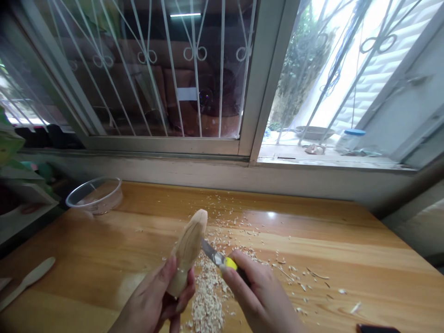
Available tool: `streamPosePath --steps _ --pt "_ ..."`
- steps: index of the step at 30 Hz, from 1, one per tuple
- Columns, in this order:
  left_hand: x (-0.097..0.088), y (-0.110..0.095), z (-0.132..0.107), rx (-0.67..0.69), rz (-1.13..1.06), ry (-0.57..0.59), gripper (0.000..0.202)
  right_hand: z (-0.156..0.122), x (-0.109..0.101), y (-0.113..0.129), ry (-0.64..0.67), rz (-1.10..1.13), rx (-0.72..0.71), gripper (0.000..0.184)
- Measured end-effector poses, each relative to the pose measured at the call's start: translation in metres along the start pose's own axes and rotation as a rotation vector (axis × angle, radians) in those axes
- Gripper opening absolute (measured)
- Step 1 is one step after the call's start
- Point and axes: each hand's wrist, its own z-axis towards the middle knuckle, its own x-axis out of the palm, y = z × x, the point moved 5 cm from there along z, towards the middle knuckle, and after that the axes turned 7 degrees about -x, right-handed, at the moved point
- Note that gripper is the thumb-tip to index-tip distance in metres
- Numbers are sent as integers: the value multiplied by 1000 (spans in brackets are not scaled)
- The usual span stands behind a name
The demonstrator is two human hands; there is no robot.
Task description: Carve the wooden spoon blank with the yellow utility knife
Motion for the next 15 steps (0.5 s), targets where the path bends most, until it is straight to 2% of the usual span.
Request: streamPosePath --steps 5,8,10,13,15 --pt "-3 -5 9 29 136 66 46 0 -4 -5 -129 72 98 38" --pt "-5 -4 11 44 263 9 37 1 -7 0 -219 150 153 35" --pt "-5 -2 11 38 326 -33 33 2 -6 3 -242 213 173 40" --pt "-7 3 12 36 378 -39 38 4 -1 3 -257 256 172 51" --pt "-7 5 14 63 378 2 44 4 -1 -1 -279 255 145 47"
